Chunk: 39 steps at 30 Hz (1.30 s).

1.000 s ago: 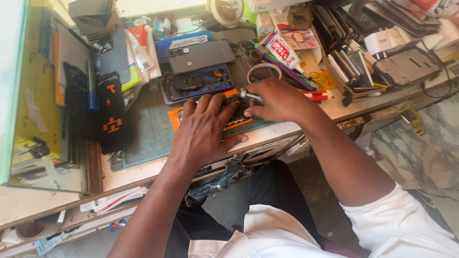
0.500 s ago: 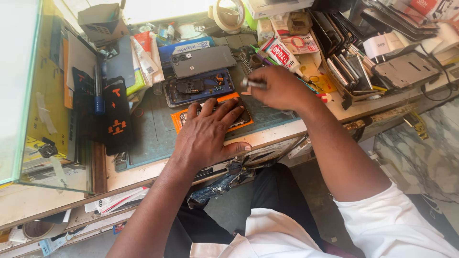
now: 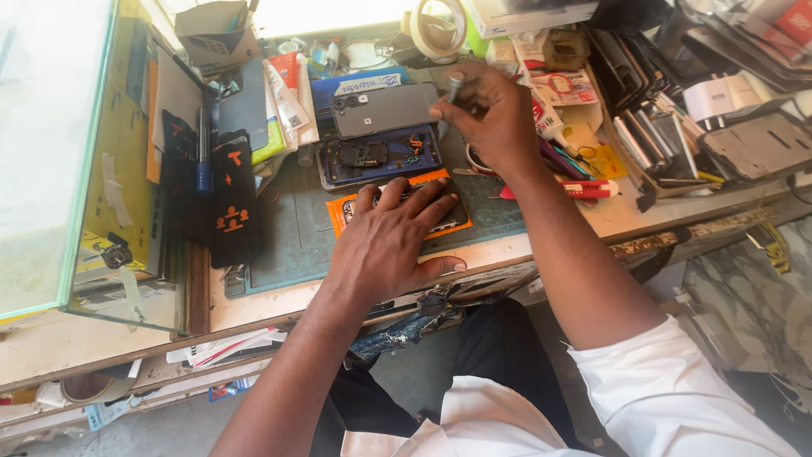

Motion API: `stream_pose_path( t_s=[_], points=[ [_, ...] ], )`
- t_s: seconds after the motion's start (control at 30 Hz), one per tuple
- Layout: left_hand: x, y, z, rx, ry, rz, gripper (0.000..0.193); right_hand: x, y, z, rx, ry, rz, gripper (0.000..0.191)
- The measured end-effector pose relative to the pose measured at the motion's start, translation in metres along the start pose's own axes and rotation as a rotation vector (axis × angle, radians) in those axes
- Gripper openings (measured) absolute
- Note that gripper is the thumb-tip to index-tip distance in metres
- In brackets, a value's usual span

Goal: The person applies adhesive to the edges of a disassembled smartphone, then places a back cover onto the device. The person uses a screwdriver to tighten screws on the internal components of the phone while it rests on a workbench.

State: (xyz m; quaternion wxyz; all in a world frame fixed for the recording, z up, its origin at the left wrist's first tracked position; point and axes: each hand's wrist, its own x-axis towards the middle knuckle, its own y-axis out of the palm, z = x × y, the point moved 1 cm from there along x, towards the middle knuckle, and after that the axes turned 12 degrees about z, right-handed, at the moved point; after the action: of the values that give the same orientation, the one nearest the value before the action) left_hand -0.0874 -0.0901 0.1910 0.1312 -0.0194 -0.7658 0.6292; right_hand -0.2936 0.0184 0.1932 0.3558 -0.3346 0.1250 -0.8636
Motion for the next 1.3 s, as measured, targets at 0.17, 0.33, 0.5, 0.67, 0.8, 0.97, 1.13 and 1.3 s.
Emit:
stream_pose_path(
  t_s=[0.17,0.33,0.5,0.67,0.8,0.97,1.13,1.3],
  points=[
    [0.001,0.004,0.001,0.018,-0.019,0.028,0.082,-0.012,0.001,-0.011,0.049,-0.103,0.046,0.058],
    [0.002,0.005,0.000,0.026,-0.023,0.034,0.083,-0.014,0.002,-0.015,-0.043,-0.074,0.067,0.055],
    [0.002,0.004,-0.001,0.012,-0.032,0.035,0.084,-0.013,0.002,-0.015,-0.042,-0.006,0.075,0.053],
    [0.003,0.003,-0.001,0.005,-0.033,0.033,0.085,-0.013,0.001,-0.016,-0.067,0.006,0.062,0.052],
    [0.001,0.002,-0.001,0.000,-0.027,0.026,0.085,-0.013,-0.002,-0.013,0.103,-0.062,0.029,0.051],
    [0.000,0.001,-0.001,0.006,-0.028,0.014,0.086,-0.029,-0.019,-0.001,0.162,-0.044,-0.037,0.056],
    [0.000,0.003,0.000,0.010,-0.007,0.007,0.085,-0.072,-0.021,0.006,0.228,-0.065,-0.056,0.057],
    [0.001,0.004,-0.001,0.005,-0.004,0.014,0.088,-0.095,-0.011,0.002,0.329,-0.032,-0.048,0.056]
  ],
)
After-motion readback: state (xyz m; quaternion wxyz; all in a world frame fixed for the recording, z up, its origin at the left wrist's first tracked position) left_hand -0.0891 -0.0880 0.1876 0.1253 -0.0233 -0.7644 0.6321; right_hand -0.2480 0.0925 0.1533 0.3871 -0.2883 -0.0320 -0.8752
